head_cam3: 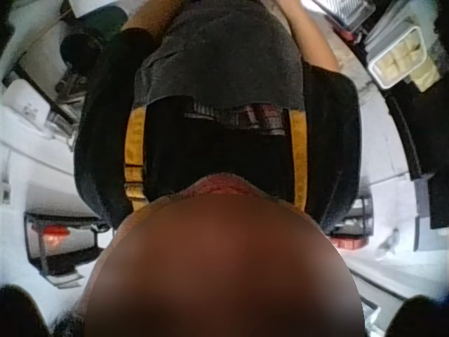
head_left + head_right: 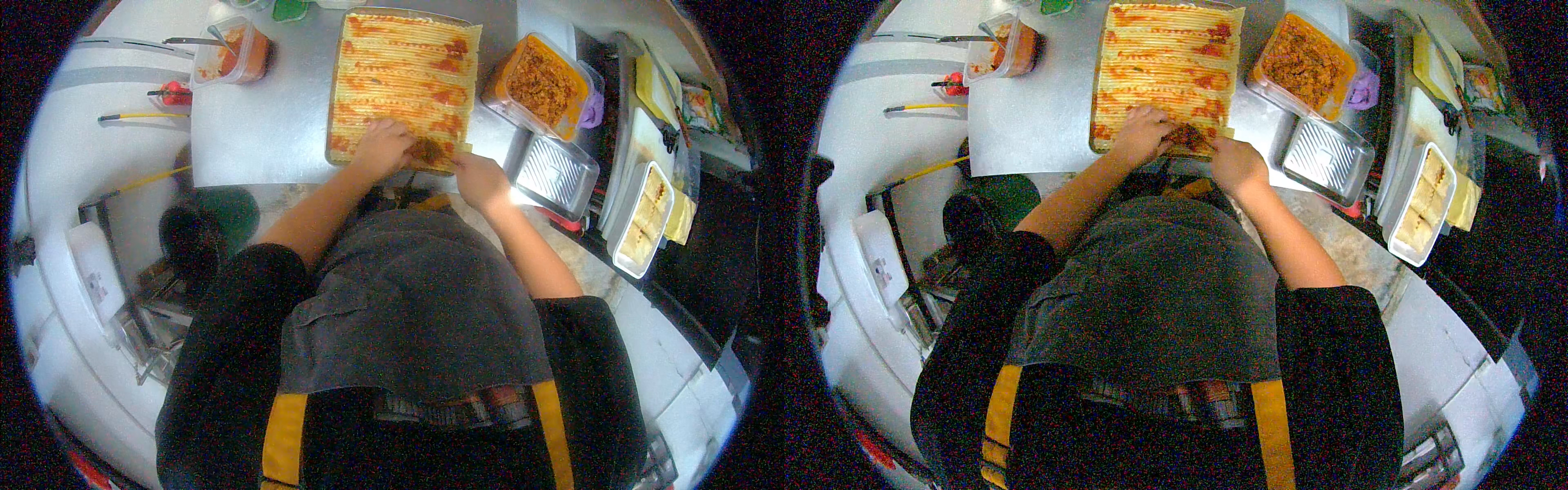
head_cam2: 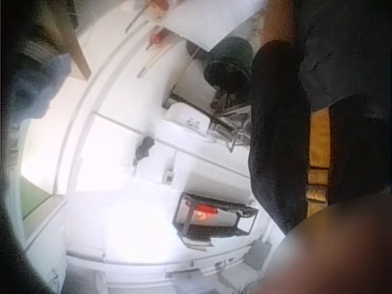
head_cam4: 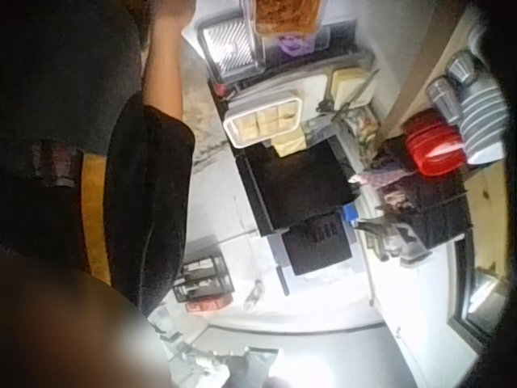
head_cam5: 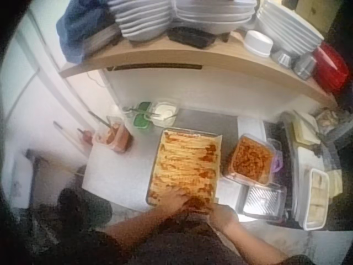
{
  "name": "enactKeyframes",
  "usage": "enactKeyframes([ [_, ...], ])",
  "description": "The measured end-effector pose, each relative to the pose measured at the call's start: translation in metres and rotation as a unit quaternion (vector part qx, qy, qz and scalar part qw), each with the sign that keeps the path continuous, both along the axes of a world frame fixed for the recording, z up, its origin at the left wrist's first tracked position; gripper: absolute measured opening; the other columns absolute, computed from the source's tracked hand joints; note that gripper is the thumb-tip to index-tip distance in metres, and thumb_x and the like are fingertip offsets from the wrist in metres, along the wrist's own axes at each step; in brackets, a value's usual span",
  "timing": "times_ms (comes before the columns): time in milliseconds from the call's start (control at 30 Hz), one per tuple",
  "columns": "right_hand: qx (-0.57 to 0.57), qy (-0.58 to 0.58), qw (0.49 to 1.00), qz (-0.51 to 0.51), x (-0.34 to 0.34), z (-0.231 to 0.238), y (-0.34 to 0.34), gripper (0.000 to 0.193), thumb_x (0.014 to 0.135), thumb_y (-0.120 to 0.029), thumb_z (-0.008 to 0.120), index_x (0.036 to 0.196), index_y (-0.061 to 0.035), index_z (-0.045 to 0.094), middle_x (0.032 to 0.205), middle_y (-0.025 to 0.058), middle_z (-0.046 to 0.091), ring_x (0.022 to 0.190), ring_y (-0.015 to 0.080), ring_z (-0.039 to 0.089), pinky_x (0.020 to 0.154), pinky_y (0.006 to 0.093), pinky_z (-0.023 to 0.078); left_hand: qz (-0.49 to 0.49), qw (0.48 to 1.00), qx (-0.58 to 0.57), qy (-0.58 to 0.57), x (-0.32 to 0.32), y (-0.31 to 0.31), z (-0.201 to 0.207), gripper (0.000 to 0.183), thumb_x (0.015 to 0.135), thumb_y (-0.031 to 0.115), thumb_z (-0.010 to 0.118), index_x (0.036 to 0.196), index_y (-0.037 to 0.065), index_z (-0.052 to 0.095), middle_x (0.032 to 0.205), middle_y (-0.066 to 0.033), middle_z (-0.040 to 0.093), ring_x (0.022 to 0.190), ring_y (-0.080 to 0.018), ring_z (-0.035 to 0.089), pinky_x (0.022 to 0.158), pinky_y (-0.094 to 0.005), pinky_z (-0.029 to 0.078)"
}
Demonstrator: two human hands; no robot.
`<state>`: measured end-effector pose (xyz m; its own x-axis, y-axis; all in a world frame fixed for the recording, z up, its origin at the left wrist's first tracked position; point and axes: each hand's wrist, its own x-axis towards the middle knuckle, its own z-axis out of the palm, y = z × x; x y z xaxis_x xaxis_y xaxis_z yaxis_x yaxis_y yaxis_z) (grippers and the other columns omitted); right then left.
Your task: The person spreads a red sauce over flat pasta sheets in a rectangular tray, then adds a brown crumbly filling by hand across the surface. The person briefly moves to the sink and returns to continue spreading the filling and adding a white creamy substance.
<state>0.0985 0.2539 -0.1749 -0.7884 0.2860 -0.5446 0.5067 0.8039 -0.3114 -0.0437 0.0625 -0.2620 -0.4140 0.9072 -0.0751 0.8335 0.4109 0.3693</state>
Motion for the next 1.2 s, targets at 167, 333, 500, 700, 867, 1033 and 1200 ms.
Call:
enactKeyframes([
  [167, 0.025, -0.002, 0.999, 0.022, 0.005, 0.018, 0.000, 0.035, 0.096, -0.018, 0.047, 0.122, -0.0110, 0.069, 0.106, 0.0232, 0.073, 0.099, 0.0409, 0.071, 0.089, 0.0520, 0.057, 0.060, 0.992, 0.102, -0.033, -0.001, -0.018, 0.006, 0.041, 0.078, 0.021, 0.078, 0.117, 0.014, 0.073, 0.121, -0.0071, 0.066, 0.122, -0.0320, 0.058, 0.103, -0.0493, 0.046],
  [333, 0.047, 0.012, 0.996, 0.070, 0.008, 0.016, -0.004, 0.039, 0.096, -0.014, 0.046, 0.130, -0.0122, 0.065, 0.107, 0.0209, 0.073, 0.099, 0.0381, 0.072, 0.088, 0.0499, 0.058, 0.162, 0.980, 0.111, -0.026, -0.017, -0.059, 0.009, 0.033, 0.077, 0.016, 0.076, 0.110, 0.012, 0.075, 0.113, -0.0110, 0.069, 0.113, -0.0340, 0.062, 0.099, -0.0486, 0.048],
  [500, 0.034, 0.040, 0.993, 0.107, 0.010, 0.010, -0.003, 0.043, 0.097, -0.009, 0.045, 0.135, -0.0158, 0.062, 0.114, 0.0196, 0.070, 0.105, 0.0383, 0.069, 0.090, 0.0482, 0.056, 0.185, 0.981, 0.061, -0.007, -0.017, -0.086, 0.013, 0.034, 0.077, 0.022, 0.081, 0.108, 0.011, 0.075, 0.110, -0.0129, 0.068, 0.104, -0.0355, 0.064, 0.093, -0.0463, 0.052],
  [700, 0.055, 0.041, 0.991, 0.113, 0.011, -0.002, -0.005, 0.044, 0.094, -0.007, 0.049, 0.135, -0.0136, 0.062, 0.114, 0.0184, 0.071, 0.103, 0.0378, 0.070, 0.088, 0.0478, 0.057, 0.134, 0.986, 0.100, -0.006, -0.003, -0.061, 0.011, 0.044, 0.074, 0.029, 0.085, 0.112, 0.009, 0.073, 0.117, -0.0117, 0.066, 0.114, -0.0344, 0.061, 0.100, -0.0474, 0.047],
  [867, 0.040, 0.092, 0.983, 0.154, 0.007, -0.017, -0.015, 0.043, 0.093, -0.008, 0.049, 0.134, -0.0126, 0.062, 0.116, 0.0182, 0.071, 0.102, 0.0361, 0.071, 0.085, 0.0477, 0.058, 0.113, 0.993, 0.041, 0.014, -0.002, -0.041, 0.004, 0.040, 0.072, 0.030, 0.085, 0.106, 0.012, 0.074, 0.118, -0.0088, 0.062, 0.118, -0.0325, 0.056, 0.100, -0.0468, 0.046],
  [1033, 0.055, 0.115, 0.980, 0.155, 0.013, -0.008, -0.012, 0.042, 0.095, -0.011, 0.049, 0.134, -0.0152, 0.061, 0.114, 0.0176, 0.072, 0.097, 0.0359, 0.072, 0.081, 0.0473, 0.059, 0.106, 0.994, 0.038, 0.006, -0.004, -0.042, 0.000, 0.039, 0.074, 0.028, 0.083, 0.108, 0.012, 0.074, 0.115, -0.0085, 0.062, 0.119, -0.0321, 0.055, 0.100, -0.0467, 0.047],
  [1200, 0.076, 0.056, 0.979, 0.179, 0.017, 0.006, -0.008, 0.044, 0.095, -0.015, 0.051, 0.137, -0.0191, 0.060, 0.109, 0.0155, 0.073, 0.092, 0.0356, 0.074, 0.077, 0.0457, 0.061, 0.127, 0.985, 0.116, 0.011, -0.009, -0.058, 0.000, 0.037, 0.074, 0.029, 0.083, 0.108, 0.016, 0.075, 0.112, -0.0079, 0.065, 0.114, -0.0320, 0.058, 0.098, -0.0485, 0.046],
])
